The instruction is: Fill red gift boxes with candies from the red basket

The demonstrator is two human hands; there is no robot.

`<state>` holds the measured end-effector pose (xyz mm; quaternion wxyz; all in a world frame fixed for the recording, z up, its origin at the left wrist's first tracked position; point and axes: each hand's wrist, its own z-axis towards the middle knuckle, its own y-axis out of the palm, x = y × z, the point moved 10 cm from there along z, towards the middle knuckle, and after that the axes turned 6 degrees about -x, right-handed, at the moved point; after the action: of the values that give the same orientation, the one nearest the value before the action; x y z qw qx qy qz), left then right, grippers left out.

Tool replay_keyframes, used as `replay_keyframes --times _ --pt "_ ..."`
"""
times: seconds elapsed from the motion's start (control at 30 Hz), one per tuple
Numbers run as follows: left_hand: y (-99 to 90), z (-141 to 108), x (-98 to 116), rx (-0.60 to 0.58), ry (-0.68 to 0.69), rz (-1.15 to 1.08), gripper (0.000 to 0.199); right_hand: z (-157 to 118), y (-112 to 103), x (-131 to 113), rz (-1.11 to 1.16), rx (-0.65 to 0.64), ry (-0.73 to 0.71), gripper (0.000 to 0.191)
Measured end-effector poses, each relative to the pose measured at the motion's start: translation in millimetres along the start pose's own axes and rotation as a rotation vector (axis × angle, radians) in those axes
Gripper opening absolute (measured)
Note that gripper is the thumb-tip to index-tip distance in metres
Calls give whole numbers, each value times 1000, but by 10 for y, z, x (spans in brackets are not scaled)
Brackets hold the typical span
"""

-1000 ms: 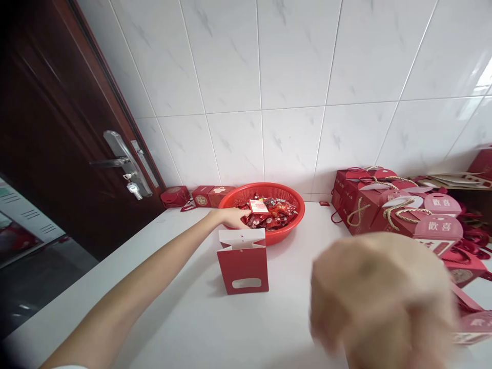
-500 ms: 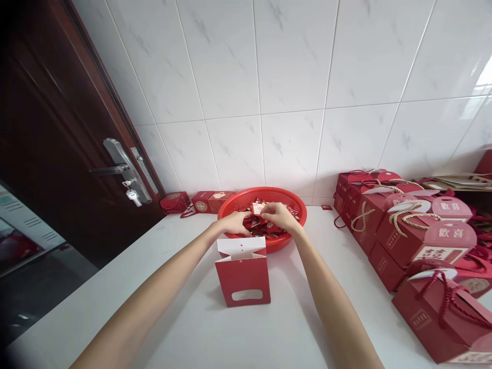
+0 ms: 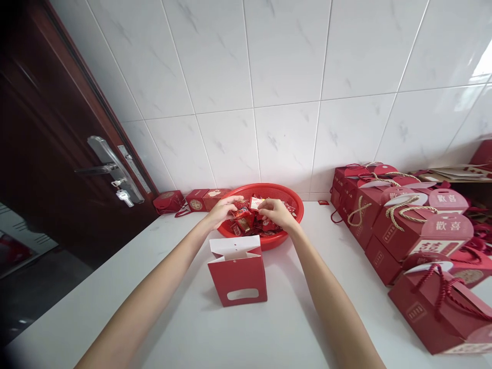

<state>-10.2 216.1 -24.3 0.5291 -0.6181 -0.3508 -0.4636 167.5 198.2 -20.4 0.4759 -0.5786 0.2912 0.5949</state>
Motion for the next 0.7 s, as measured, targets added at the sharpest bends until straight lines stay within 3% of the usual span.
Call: replay_keyframes --times 0.1,0.3,0.43,0.6,0.7 --pt "39 3 24 -28 36 -161 63 -9 -16 -6 -1 24 2 16" --pt "317 99 179 -131 179 -344 63 -5 -10 46 102 42 65 27" --pt "504 89 191 -200 138 -356 60 -9 -141 69 180 160 43 32" --pt "406 66 143 -74 104 -354 34 -29 -293 72 196 293 -3 34" --pt "315 65 130 13 120 -355 36 -52 -361 82 215 346 -13 26"
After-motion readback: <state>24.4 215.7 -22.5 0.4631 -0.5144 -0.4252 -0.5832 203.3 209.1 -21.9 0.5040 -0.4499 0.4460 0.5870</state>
